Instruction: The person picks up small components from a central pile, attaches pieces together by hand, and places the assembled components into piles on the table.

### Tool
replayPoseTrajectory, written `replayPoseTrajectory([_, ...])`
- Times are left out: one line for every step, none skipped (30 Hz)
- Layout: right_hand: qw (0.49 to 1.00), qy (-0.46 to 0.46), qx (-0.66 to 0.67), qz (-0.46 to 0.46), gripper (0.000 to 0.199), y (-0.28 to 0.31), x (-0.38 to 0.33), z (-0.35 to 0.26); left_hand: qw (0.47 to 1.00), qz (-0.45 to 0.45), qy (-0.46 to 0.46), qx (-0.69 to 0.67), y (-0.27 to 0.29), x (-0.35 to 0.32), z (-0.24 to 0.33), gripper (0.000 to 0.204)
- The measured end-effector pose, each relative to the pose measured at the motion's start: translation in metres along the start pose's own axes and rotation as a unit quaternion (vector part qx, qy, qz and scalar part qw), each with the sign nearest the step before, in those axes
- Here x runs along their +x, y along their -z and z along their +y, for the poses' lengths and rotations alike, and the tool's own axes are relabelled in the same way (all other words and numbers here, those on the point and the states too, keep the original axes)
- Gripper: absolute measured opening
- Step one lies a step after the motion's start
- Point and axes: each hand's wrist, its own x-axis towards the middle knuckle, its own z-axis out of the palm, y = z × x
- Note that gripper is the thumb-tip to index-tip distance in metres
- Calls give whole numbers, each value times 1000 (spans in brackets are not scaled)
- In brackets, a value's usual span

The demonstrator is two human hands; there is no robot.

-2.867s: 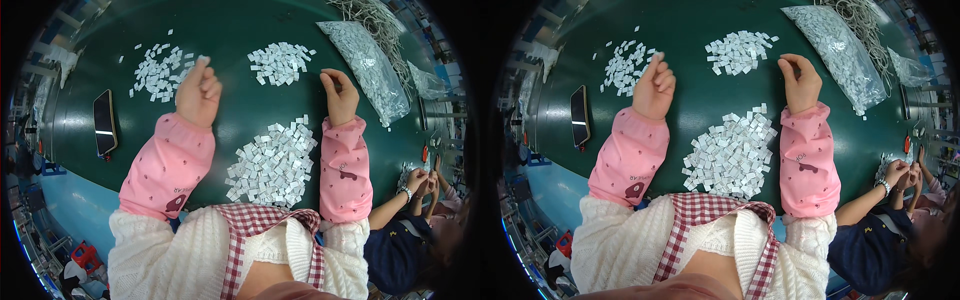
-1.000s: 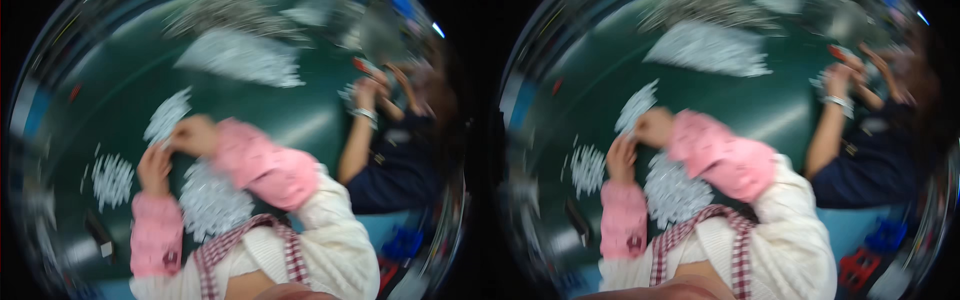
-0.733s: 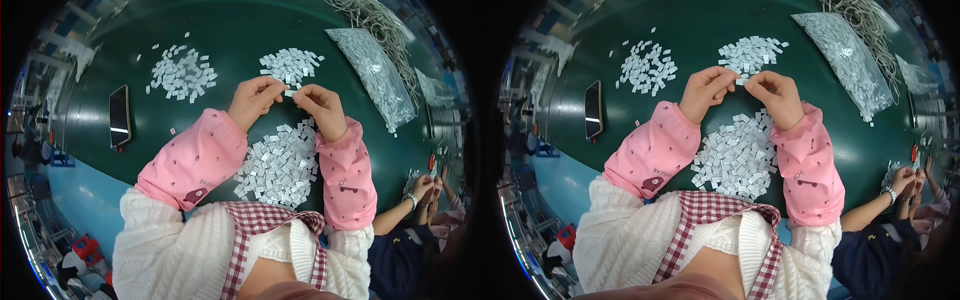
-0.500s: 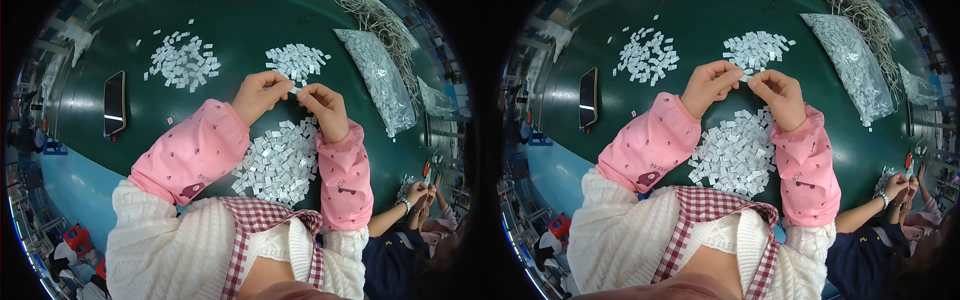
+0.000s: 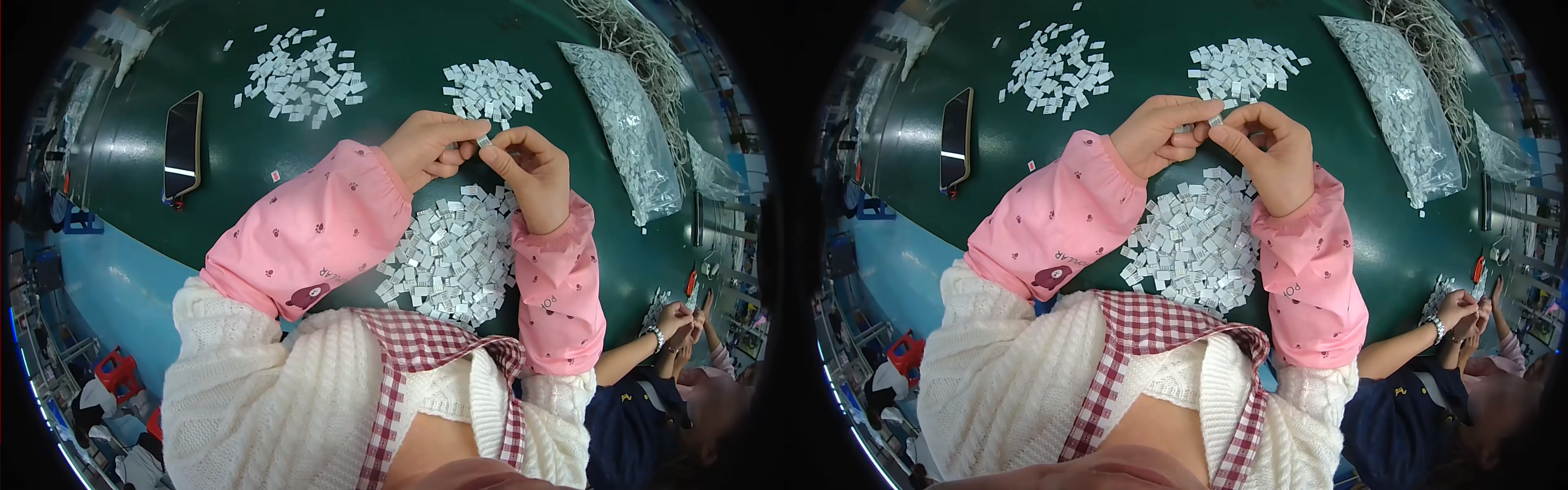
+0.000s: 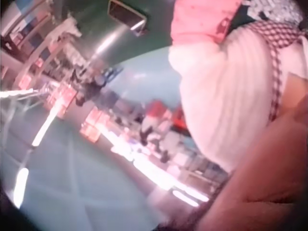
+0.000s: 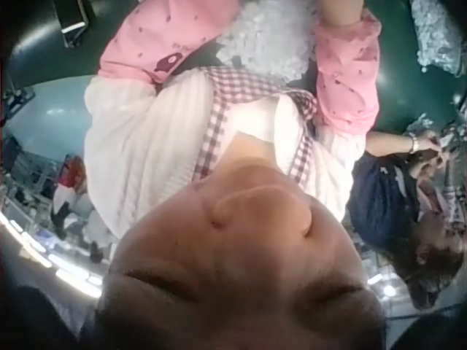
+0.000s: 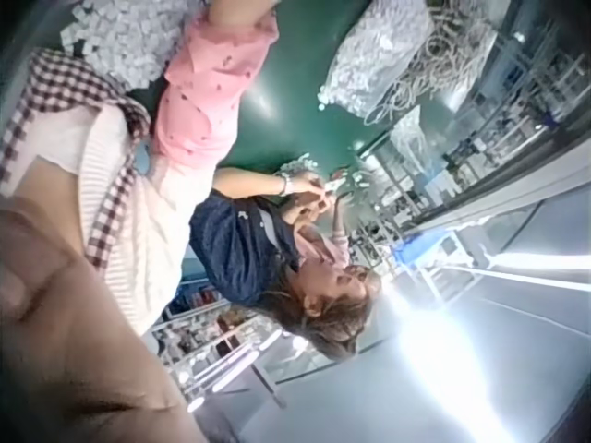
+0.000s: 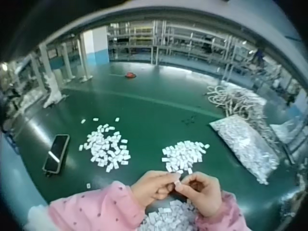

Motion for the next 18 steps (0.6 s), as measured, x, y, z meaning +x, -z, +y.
replayPoseTrajectory([1000,0,0,-1,12,0,0,1,1000,1,-1,0,0,0,0,20])
replayPoseTrajectory([1000,0,1,-2,12,0,0,2,1000,-1,1,0,1,0,0,20])
replayPoseTrajectory([1000,0,1,-4,12,0,0,3,1000,-3,2,0,1,0,0,20])
replayPoseTrajectory([1000,1,1,-4,12,-1,0,2,1000,-3,2,0,2,0,0,20])
replayPoseTrajectory([1000,-4,5,-6,12,-1,0,1,1000,-5,2,1,3,-1,0,20])
replayPoseTrajectory([1000,-8,9,-8,12,-2,0,0,1000,-7,2,2,4,-1,0,20])
replayPoseTrajectory([1000,-8,8,-8,12,-1,0,0,1000,-7,2,2,3,-1,0,20])
replayPoseTrajectory([1000,-7,7,-8,12,-1,-1,0,1000,-6,0,3,3,-1,-1,20])
replayPoseTrajectory([1000,-7,6,-7,12,-1,-1,0,1000,-4,-1,4,2,0,-1,21])
replayPoseTrajectory([1000,-6,6,-7,12,-1,-1,1,1000,-4,-2,4,2,0,-1,21])
replayPoseTrajectory([1000,-7,6,-5,12,-1,-1,1,1000,-6,-1,5,2,0,-1,21])
replayPoseTrajectory([1000,-9,7,-2,13,0,-1,2,1000,-7,-1,6,2,0,-1,21])
replayPoseTrajectory([1000,-8,7,-3,13,0,-1,2,1000,-7,-1,6,2,-1,-1,21])
replayPoseTrajectory([1000,-11,6,-7,12,0,-1,2,1000,-5,1,8,1,-1,0,21])
replayPoseTrajectory([1000,-14,6,-12,11,1,0,2,1000,-3,2,10,1,-1,0,20])
replayPoseTrajectory([1000,-13,5,-9,11,3,0,2,1000,-5,3,11,3,0,0,20])
replayPoseTrajectory([1000,0,-20,-5,10,8,3,3,999,-19,-9,-45,7,2,-1,20])
replayPoseTrajectory([999,14,-45,-1,9,14,7,5,994,-33,-20,-100,11,3,0,20])
